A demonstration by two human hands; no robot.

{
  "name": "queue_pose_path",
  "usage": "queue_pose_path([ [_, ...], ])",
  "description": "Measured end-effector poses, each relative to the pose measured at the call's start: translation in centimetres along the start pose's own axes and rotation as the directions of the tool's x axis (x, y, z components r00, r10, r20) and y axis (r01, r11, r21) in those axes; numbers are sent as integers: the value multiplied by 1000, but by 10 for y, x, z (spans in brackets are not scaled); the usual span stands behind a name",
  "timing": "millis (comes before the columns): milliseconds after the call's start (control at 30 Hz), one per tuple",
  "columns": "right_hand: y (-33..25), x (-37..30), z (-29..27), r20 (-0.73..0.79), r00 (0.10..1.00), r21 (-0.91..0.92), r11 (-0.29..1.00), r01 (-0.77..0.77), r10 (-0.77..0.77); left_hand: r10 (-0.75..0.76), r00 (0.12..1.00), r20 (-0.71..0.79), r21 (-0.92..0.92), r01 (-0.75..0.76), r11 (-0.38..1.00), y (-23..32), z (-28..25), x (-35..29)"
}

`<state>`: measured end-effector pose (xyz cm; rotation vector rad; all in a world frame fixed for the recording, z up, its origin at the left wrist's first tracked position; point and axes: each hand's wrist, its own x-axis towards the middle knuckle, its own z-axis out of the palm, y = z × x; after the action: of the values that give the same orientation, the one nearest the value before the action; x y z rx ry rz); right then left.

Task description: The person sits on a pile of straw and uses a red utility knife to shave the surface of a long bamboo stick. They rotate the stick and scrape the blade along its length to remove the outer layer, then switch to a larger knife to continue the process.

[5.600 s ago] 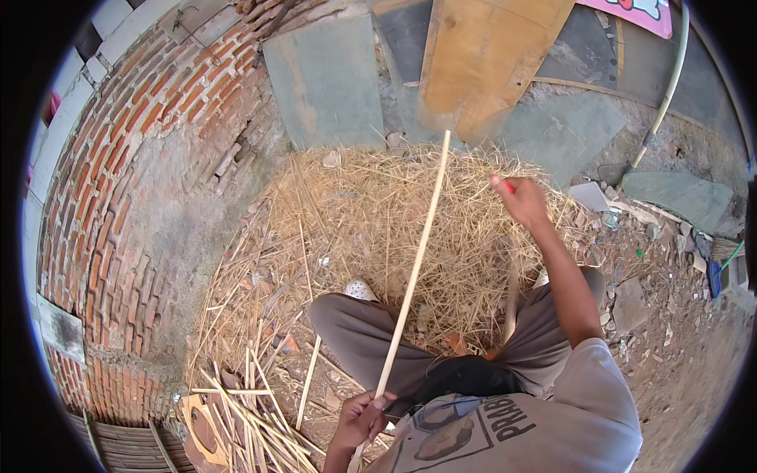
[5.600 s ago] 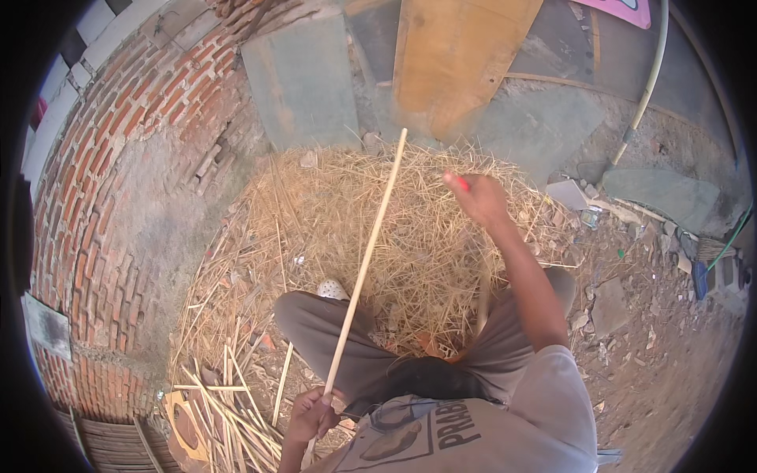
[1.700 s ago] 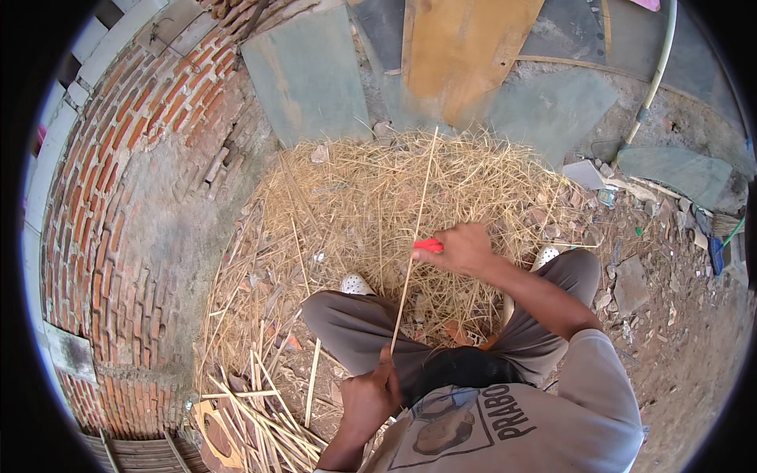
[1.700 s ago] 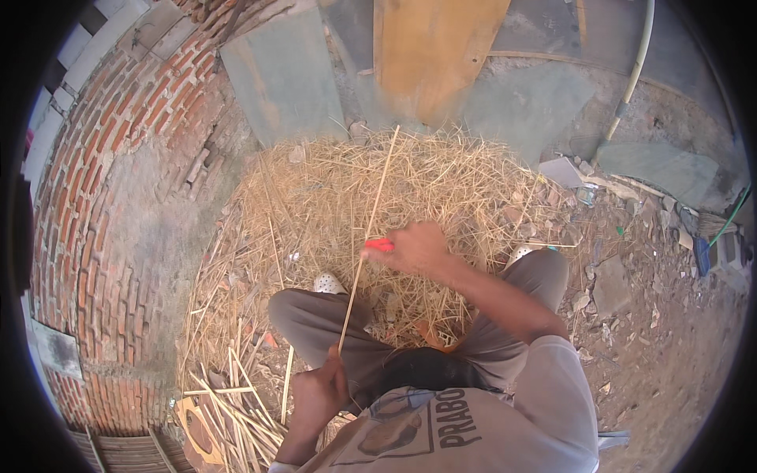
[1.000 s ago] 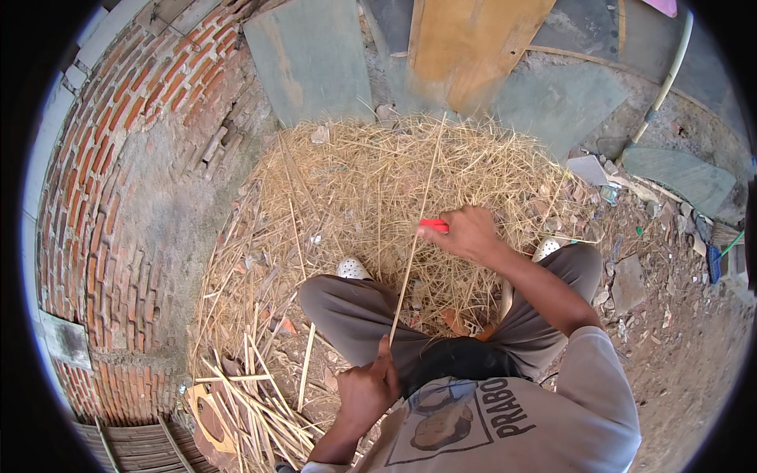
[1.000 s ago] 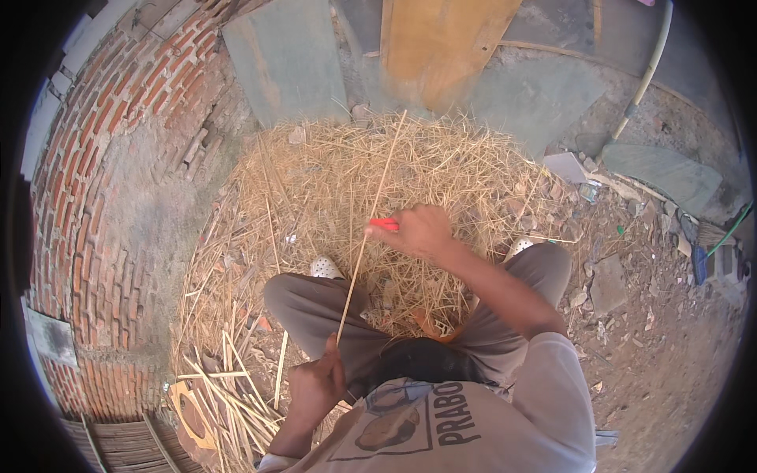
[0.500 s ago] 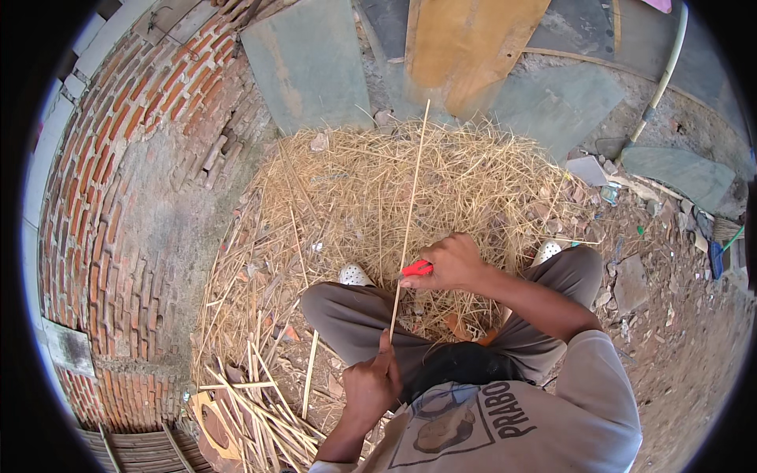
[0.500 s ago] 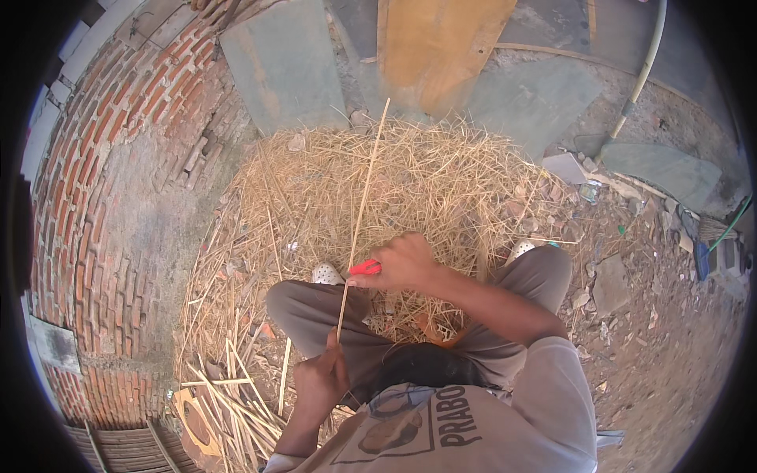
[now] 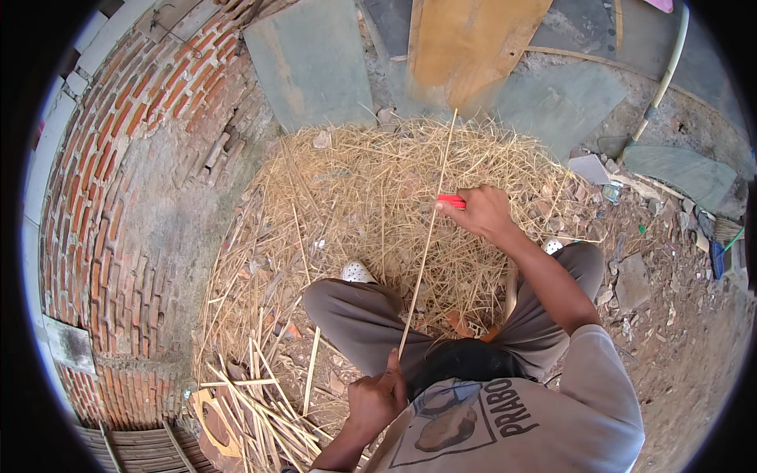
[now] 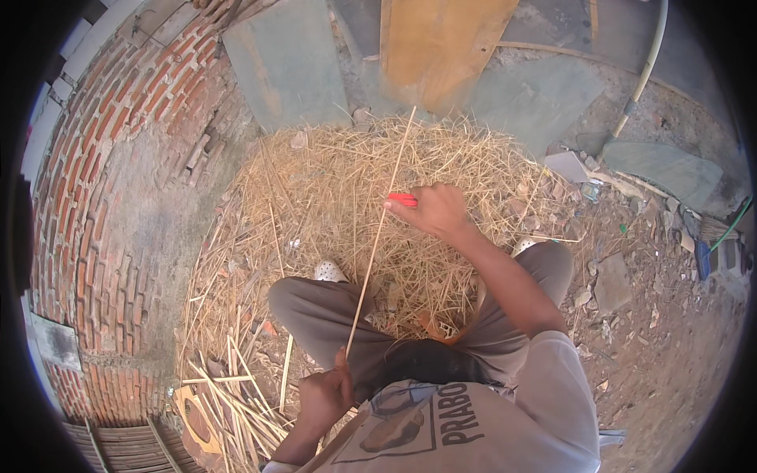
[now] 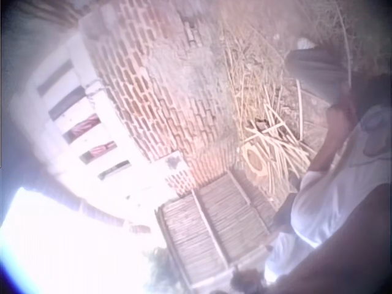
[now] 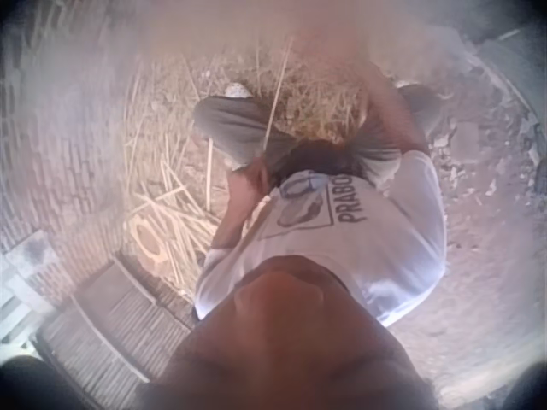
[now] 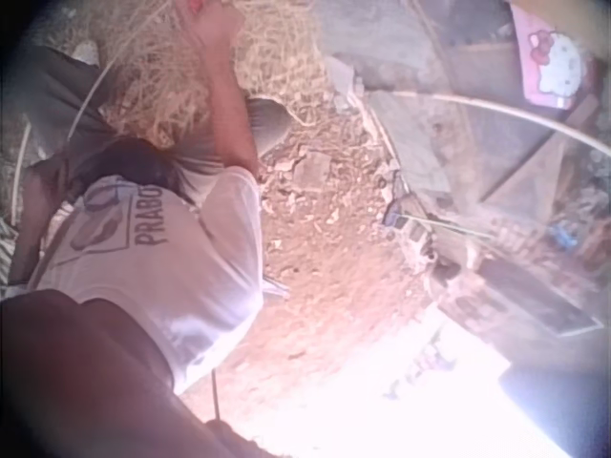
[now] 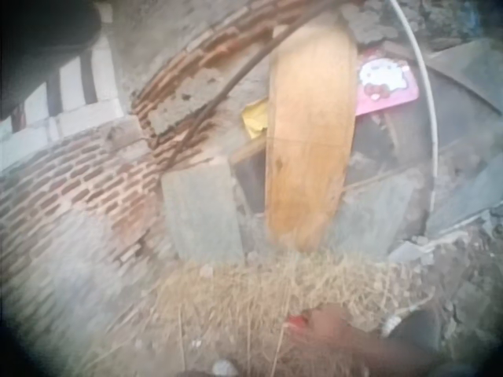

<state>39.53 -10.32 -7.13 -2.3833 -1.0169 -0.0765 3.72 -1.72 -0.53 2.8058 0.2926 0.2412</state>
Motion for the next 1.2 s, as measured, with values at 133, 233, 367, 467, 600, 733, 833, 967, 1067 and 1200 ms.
queue_pose_path([
  [133, -10, -13, 7, -65, 996, 10, 998, 54, -53, 1, 1000, 9, -36, 0, 999, -8, 5, -21],
  [233, -33, -35, 11, -36, 974, 18, 975, 223, -223, 0, 1000, -3, -2, 0, 1000, -16, 4, -28],
  [367, -8, -9, -4, -33, 998, 5, 998, 56, -55, 10, 1000, -28, 32, -9, 999, -19, 1, -40],
  [467, 20, 4, -5, -159, 987, -59, 998, 17, -26, 90, 996, 16, 3, -90, 996, -25, 0, -54],
  [600, 19, 5, -11, -180, 984, -101, 995, -8, -10, 61, 998, 19, 45, -62, 997, -31, -2, -69],
  [733, 36, 16, -27, -212, 974, -123, 987, -107, 79, 99, 995, -21, -13, -99, 995, -39, 0, -84],
  [833, 38, 18, -31, -337, 942, -153, 987, -55, 0, 129, 991, -40, -26, -130, 991, -44, 1, -91],
  [967, 79, 40, -58, -313, 912, -93, 947, -307, 265, 115, 990, 81, 109, -124, 986, -43, -9, -95],
  [1067, 97, 53, -77, -289, 854, 31, 895, -444, 433, 198, 975, 99, 62, -204, 977, -82, 14, -135],
  [1200, 84, 43, -71, -183, 878, 23, 895, -446, 442, -51, 999, 2, -78, 51, 996, -50, 1, -88],
])
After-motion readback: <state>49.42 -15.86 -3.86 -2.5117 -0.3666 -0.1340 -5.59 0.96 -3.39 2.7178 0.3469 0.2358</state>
